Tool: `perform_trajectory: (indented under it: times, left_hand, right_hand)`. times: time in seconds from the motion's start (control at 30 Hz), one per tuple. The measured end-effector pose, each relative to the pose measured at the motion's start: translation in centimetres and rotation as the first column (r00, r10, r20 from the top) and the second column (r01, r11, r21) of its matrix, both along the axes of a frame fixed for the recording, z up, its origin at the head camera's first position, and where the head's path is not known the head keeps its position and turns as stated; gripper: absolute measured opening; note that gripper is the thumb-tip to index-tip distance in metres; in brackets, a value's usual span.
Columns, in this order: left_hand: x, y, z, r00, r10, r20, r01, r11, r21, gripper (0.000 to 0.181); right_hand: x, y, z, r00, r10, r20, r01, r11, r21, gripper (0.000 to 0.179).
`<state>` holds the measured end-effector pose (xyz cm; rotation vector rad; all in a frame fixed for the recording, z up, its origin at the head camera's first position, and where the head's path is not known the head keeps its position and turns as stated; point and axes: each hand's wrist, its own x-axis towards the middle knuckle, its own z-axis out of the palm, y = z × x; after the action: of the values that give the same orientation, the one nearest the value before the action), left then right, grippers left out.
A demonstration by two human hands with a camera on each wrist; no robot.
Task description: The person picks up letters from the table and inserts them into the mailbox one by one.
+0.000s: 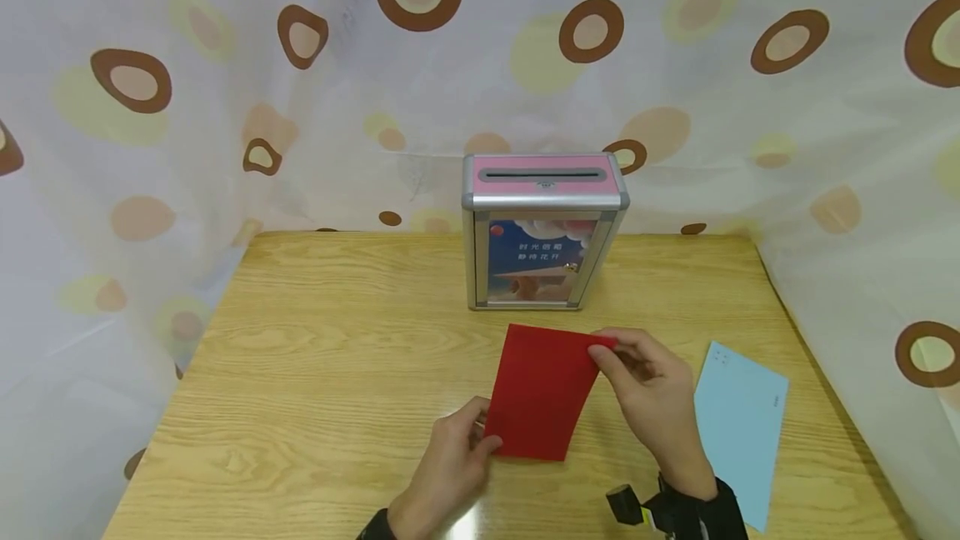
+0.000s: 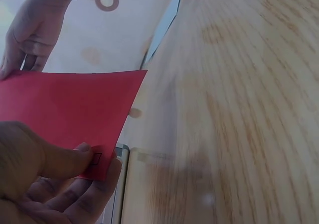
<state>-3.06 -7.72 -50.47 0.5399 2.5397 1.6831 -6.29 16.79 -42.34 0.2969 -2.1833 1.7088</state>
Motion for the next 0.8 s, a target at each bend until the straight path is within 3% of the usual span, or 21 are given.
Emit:
perform_trajectory:
  times: [0.27, 0.6, 0.8]
  left_hand:
    - [-0.4, -0.4, 0.4, 0.999, 0.022, -0.024, -0.022, 1.000, 0.008, 0.035]
    - [-1.9, -0.4, 1.6, 0.986, 0.080, -0.147, -0.079, 0.997, 0.013, 0.032]
    - [-3.4, -0.3, 3.2, 0.975, 0.098, -0.201, -0.094, 0.995, 0.033, 0.033]
  right_hand:
    - [-0.2, -0.8, 0.8, 0.999, 0.040, -0.028, -0.040, 0.999, 0.013, 0.023]
    - [-0.4, -1.9, 1.5, 0.992, 0.102, -0.071, -0.100, 0.995, 0.020, 0.024]
    - [-0.9, -2.5, 1.7, 0.985, 0.135, -0.111, -0.118, 0.982, 0.146, 0.030]
